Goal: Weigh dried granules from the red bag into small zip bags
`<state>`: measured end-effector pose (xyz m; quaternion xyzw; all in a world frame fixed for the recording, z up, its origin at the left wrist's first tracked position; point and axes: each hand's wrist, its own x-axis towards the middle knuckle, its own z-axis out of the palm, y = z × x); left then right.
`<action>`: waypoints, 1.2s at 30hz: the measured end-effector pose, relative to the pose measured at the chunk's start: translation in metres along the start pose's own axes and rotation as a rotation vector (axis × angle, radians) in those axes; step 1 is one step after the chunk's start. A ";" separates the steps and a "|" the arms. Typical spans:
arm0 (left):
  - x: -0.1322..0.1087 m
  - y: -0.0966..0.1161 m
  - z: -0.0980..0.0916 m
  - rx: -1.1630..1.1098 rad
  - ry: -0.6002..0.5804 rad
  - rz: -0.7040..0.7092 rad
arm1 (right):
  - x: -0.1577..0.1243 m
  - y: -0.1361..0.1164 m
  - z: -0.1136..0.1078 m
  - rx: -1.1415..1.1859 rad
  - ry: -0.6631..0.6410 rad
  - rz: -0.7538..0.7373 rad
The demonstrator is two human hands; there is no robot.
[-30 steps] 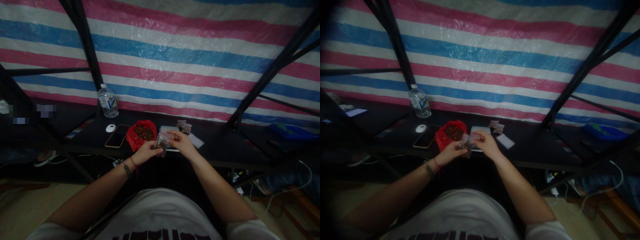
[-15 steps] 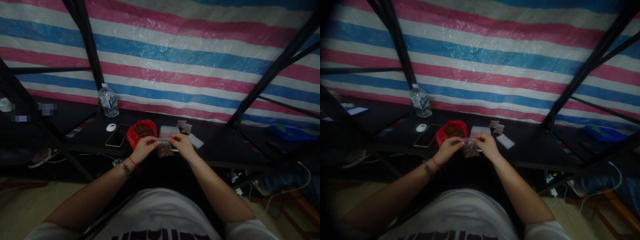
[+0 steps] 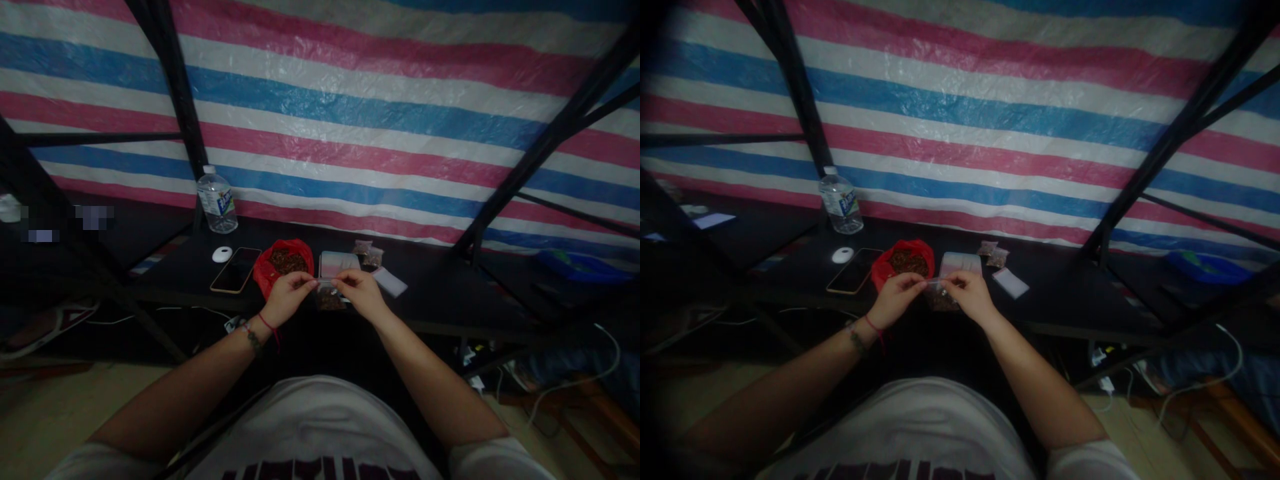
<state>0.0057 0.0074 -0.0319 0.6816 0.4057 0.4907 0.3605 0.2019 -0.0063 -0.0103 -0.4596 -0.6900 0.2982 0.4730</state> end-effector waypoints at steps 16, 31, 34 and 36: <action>-0.008 0.004 0.004 0.020 -0.112 0.074 | -0.005 -0.008 0.009 -0.055 -0.095 -0.059; -0.005 0.018 -0.007 0.168 -0.024 0.117 | 0.002 -0.013 -0.014 -0.141 -0.067 -0.137; -0.002 0.017 -0.011 0.170 -0.012 0.121 | 0.005 -0.011 -0.020 -0.135 -0.028 -0.131; -0.002 0.016 -0.012 0.176 -0.012 0.122 | 0.005 -0.009 -0.021 -0.119 -0.003 -0.093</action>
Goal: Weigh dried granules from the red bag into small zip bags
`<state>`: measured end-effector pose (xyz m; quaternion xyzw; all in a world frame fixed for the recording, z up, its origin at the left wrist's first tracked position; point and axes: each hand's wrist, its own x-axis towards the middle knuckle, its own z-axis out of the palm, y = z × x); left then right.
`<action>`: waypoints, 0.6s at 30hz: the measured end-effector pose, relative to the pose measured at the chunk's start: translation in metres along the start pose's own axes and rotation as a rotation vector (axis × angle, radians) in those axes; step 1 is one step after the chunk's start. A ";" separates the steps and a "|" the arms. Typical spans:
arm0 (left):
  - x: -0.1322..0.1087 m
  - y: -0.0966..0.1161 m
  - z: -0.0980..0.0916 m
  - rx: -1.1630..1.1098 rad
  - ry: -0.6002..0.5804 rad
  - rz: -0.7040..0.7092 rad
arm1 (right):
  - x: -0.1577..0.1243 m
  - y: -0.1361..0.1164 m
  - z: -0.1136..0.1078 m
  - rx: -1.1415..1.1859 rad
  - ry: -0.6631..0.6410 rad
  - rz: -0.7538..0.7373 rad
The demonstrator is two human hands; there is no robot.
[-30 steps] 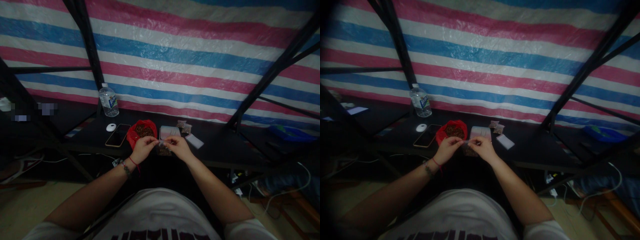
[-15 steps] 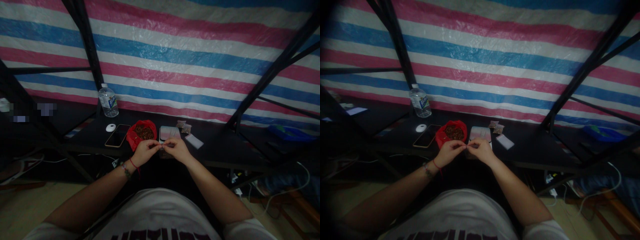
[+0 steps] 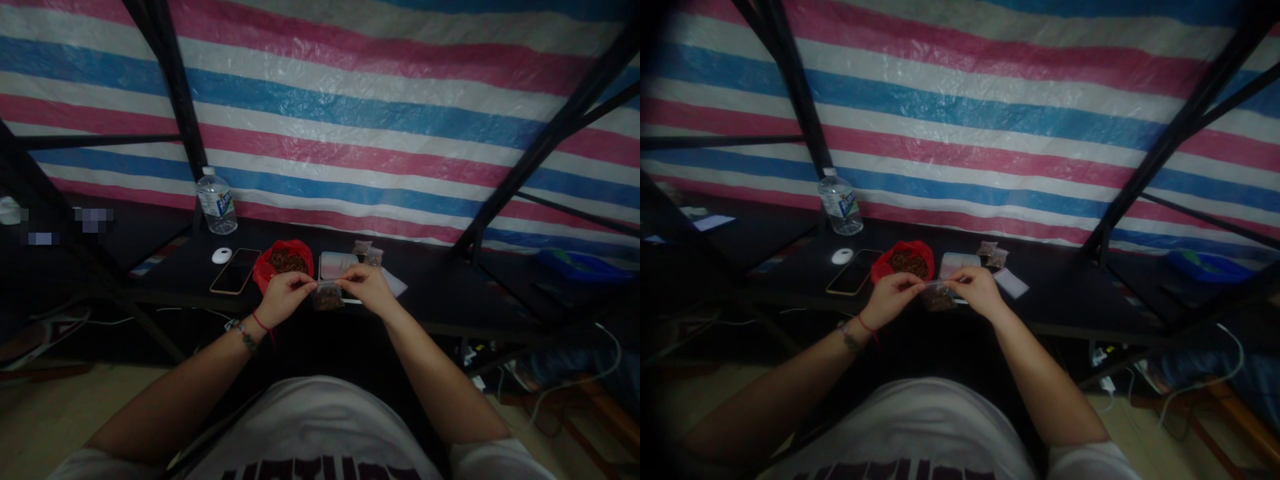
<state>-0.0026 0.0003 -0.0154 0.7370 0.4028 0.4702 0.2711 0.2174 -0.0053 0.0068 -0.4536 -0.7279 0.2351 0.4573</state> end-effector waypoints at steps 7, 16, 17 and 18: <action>-0.005 0.003 0.006 -0.111 -0.022 0.014 | -0.002 0.006 0.013 0.189 0.008 0.116; -0.005 -0.001 0.014 -0.245 0.081 -0.129 | -0.006 0.009 0.025 0.305 -0.236 0.179; -0.004 -0.003 0.015 -0.277 0.104 -0.157 | -0.006 0.010 0.026 0.295 -0.236 0.179; -0.004 -0.004 0.016 -0.313 0.121 -0.182 | -0.006 0.010 0.026 0.288 -0.221 0.177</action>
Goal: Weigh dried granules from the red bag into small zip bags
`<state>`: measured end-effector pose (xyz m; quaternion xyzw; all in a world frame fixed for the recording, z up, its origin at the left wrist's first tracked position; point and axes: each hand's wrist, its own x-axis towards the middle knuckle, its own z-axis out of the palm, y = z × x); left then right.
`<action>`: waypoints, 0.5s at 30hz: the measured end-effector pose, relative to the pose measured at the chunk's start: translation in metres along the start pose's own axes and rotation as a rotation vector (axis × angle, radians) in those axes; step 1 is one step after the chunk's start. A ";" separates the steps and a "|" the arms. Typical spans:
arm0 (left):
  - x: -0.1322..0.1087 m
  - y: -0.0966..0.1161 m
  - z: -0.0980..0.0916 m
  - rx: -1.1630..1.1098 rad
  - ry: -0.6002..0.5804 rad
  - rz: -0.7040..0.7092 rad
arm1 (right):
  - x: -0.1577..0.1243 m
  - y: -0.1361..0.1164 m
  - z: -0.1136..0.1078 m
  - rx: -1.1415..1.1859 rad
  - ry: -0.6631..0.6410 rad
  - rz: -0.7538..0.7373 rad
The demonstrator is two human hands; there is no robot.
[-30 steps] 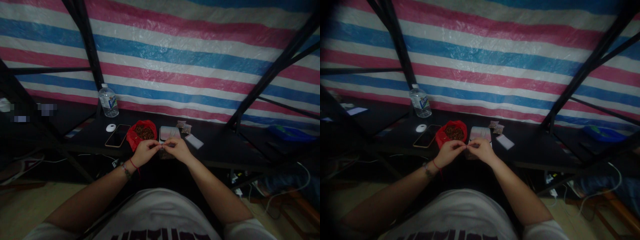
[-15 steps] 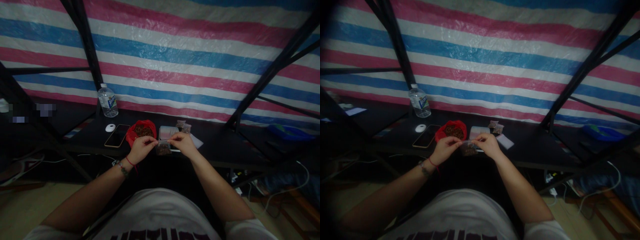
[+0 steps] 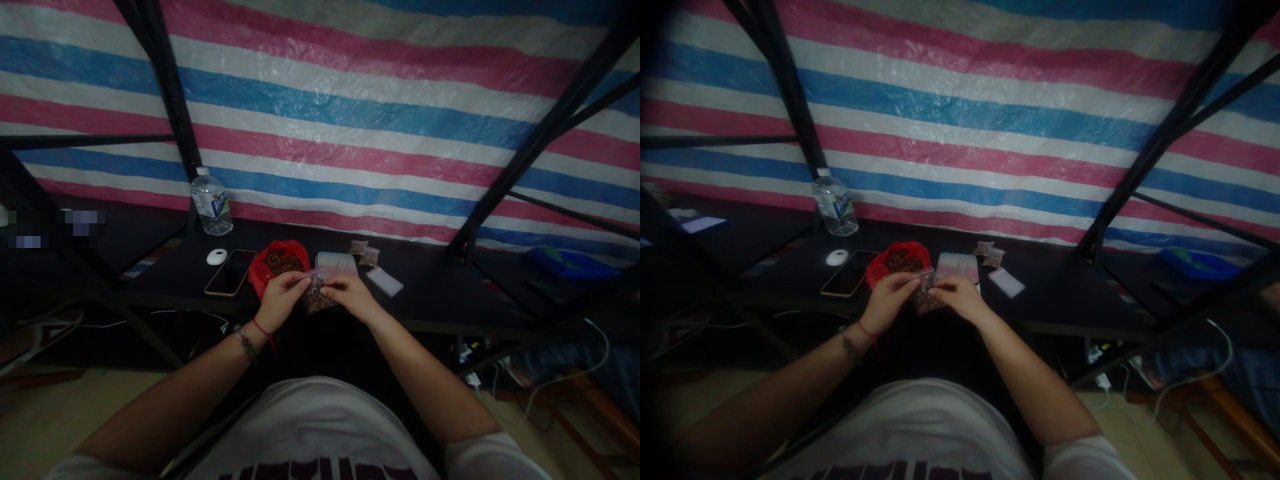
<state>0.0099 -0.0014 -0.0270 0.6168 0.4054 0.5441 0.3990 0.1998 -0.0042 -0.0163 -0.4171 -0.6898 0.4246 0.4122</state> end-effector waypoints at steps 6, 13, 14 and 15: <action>-0.002 -0.006 0.005 -0.223 -0.015 -0.156 | 0.001 0.002 0.000 -0.103 0.184 -0.032; -0.001 -0.006 0.005 -0.280 -0.021 -0.190 | -0.001 0.002 0.006 -0.102 0.162 0.020; 0.000 -0.006 0.005 -0.284 -0.034 -0.187 | -0.001 0.001 0.005 -0.081 0.086 0.060; 0.001 -0.006 0.004 -0.293 -0.046 -0.186 | -0.001 -0.002 0.002 -0.066 0.030 0.090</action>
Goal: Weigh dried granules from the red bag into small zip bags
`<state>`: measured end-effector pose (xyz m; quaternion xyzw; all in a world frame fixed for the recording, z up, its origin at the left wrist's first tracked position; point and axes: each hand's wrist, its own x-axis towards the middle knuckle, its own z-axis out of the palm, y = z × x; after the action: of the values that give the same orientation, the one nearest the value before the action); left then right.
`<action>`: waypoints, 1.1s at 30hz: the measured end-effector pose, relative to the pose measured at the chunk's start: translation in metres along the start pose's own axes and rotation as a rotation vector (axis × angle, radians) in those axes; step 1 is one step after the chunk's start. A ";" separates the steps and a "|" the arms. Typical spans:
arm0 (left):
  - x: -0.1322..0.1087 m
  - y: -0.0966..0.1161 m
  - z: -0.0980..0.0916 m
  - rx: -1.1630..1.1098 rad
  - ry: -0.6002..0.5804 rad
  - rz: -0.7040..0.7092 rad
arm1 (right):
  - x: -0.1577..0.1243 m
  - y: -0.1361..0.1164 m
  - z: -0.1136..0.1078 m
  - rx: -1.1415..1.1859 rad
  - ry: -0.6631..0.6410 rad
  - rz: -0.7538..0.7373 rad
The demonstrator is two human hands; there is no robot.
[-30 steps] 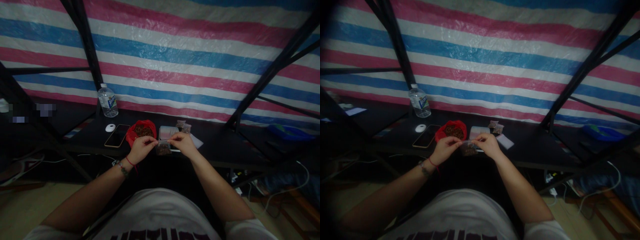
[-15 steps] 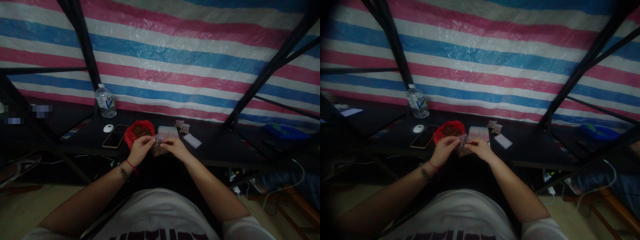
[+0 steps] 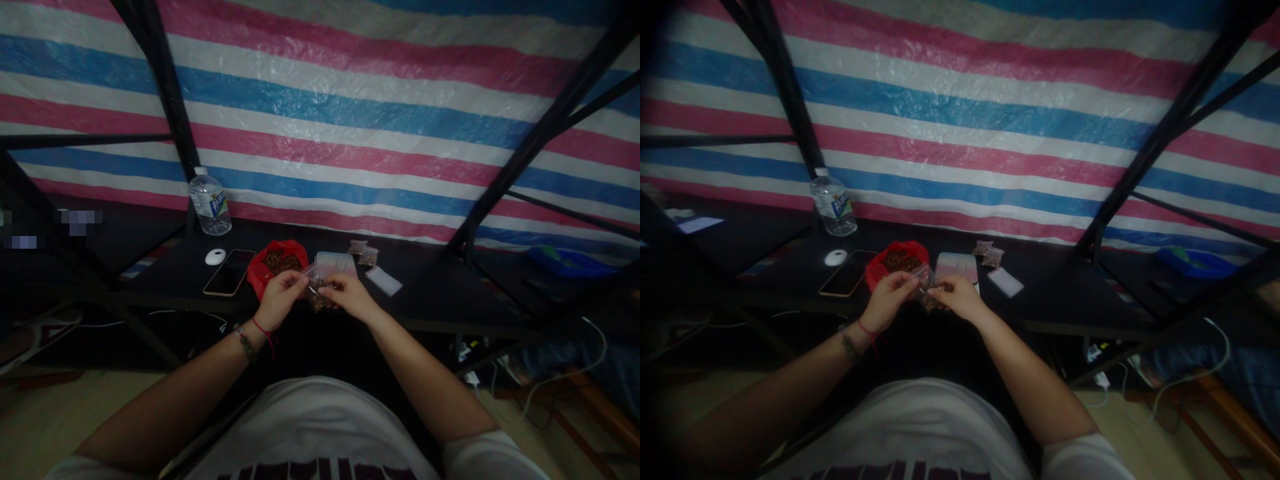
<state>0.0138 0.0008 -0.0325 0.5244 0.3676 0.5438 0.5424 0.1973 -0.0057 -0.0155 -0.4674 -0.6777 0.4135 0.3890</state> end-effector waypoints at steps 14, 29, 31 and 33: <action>0.042 0.010 -0.057 0.466 0.147 0.211 | 0.049 0.065 -0.168 0.135 0.825 0.184; 0.054 0.019 -0.100 0.961 -0.038 0.089 | 0.062 0.083 -0.141 -0.507 0.423 0.031; 0.052 0.028 -0.105 1.049 -0.128 0.116 | 0.069 0.075 -0.118 -0.532 0.285 -0.089; 0.049 0.038 -0.109 1.136 -0.267 0.160 | 0.074 0.070 -0.098 -0.584 0.209 -0.118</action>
<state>-0.0923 0.0620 -0.0071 0.8227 0.4893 0.2302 0.1754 0.2901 0.0995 -0.0352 -0.5592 -0.7501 0.1276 0.3293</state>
